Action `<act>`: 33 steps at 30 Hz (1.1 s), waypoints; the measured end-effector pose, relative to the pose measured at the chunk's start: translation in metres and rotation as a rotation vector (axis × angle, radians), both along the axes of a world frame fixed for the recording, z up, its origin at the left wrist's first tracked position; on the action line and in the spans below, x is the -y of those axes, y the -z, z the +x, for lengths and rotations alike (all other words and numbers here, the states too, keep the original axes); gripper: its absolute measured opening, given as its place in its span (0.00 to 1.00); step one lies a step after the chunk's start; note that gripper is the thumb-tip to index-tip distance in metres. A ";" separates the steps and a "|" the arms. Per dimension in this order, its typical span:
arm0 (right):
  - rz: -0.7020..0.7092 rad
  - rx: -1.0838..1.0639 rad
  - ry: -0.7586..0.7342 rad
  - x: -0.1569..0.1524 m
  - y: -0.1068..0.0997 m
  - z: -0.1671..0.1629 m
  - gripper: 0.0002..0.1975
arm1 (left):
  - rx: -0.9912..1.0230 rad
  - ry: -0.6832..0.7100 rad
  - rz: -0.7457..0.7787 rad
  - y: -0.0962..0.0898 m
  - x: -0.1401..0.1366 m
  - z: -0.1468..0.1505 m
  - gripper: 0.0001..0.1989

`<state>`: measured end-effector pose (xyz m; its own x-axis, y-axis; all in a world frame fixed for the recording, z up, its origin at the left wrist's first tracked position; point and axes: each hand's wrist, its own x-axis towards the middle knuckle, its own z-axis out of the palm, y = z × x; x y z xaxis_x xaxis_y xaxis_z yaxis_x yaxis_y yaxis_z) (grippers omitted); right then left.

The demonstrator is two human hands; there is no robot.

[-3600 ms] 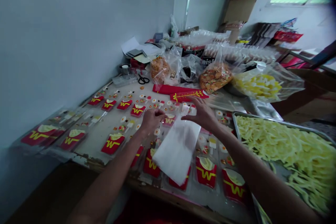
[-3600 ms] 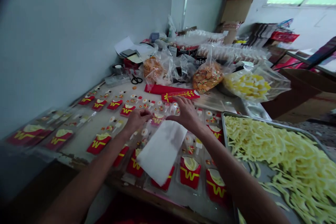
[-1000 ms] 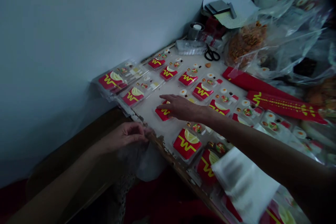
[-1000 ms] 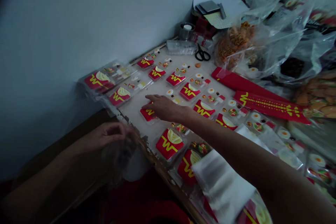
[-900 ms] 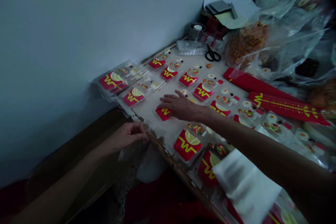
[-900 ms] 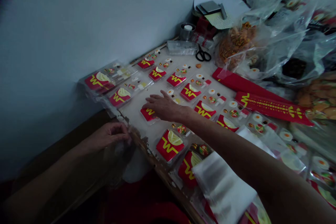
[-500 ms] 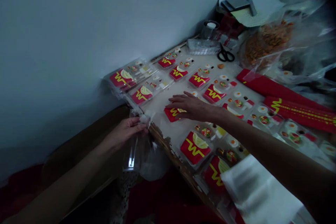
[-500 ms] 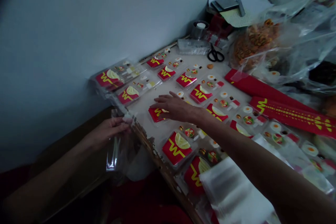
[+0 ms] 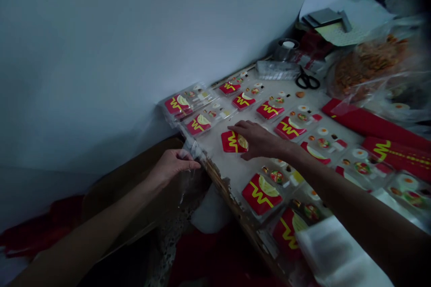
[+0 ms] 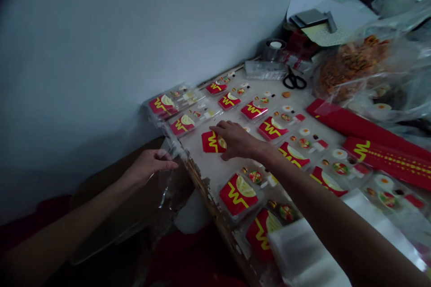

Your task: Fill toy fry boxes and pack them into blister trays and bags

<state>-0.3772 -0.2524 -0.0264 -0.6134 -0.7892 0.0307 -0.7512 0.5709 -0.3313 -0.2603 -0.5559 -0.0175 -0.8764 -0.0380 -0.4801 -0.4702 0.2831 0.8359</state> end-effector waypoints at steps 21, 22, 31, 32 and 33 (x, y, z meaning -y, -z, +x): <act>0.012 -0.309 0.377 -0.012 -0.044 0.111 0.50 | -0.106 0.315 -0.006 -0.020 -0.052 -0.015 0.20; 0.004 -0.310 0.389 -0.013 -0.043 0.114 0.51 | -0.127 0.280 0.063 -0.019 -0.055 -0.020 0.23; -0.021 -0.090 0.221 -0.058 -0.039 0.123 0.47 | -0.066 0.261 0.091 -0.019 -0.091 -0.042 0.19; -0.020 -0.053 0.185 -0.063 -0.039 0.123 0.48 | -0.044 0.274 0.084 -0.019 -0.094 -0.043 0.19; -0.022 -0.020 0.152 -0.066 -0.039 0.122 0.48 | -0.029 0.289 0.076 -0.019 -0.098 -0.045 0.19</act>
<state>-0.2554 -0.1860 0.0121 -0.7248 -0.6863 0.0605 -0.6633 0.6714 -0.3307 -0.3053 -0.4582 0.0018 -0.8589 0.2502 -0.4469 -0.3553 0.3376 0.8717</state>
